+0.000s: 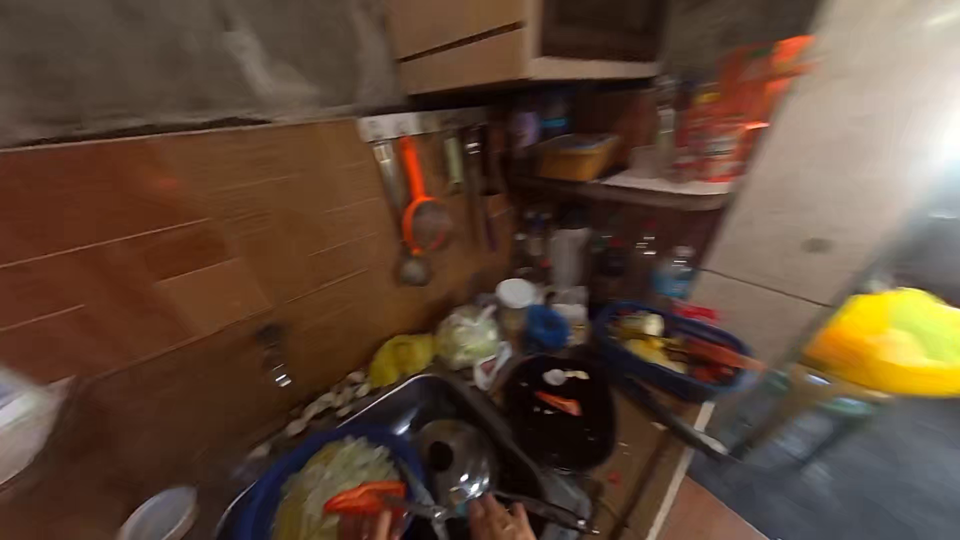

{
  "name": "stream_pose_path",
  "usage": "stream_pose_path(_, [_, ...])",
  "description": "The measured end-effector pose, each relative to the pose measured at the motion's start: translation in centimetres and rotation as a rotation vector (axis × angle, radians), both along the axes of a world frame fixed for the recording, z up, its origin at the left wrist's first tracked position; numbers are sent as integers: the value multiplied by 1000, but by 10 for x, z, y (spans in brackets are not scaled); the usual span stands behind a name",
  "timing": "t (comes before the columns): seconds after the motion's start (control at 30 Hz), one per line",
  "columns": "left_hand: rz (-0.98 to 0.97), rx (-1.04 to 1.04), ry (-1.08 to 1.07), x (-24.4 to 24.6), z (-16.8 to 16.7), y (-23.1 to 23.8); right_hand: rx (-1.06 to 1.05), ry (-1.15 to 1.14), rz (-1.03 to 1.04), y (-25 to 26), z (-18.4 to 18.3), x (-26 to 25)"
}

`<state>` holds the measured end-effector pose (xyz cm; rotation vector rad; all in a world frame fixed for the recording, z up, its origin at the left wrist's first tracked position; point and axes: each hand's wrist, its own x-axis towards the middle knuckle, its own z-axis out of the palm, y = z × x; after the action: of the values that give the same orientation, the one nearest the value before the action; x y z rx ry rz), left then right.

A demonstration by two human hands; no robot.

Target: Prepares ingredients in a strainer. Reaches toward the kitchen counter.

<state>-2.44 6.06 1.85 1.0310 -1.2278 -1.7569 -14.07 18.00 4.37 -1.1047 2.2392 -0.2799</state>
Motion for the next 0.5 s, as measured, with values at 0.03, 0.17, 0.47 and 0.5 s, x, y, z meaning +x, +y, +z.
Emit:
stream_pose_path(0.03, [42,-12,-2,2,1,0,24,-11,23,-7,3,0])
stream_pose_path(0.17, [155,6,-10,12,8,-2,44,-3,128,-30,-2,3])
stream_pose_path(0.47, [423,78,-124,31,-6,-6,92,68,316,-68,-16,8])
stream_pose_path(0.5, [433,75,-134,35,-9,-9,92,75,339,-73,-17,9])
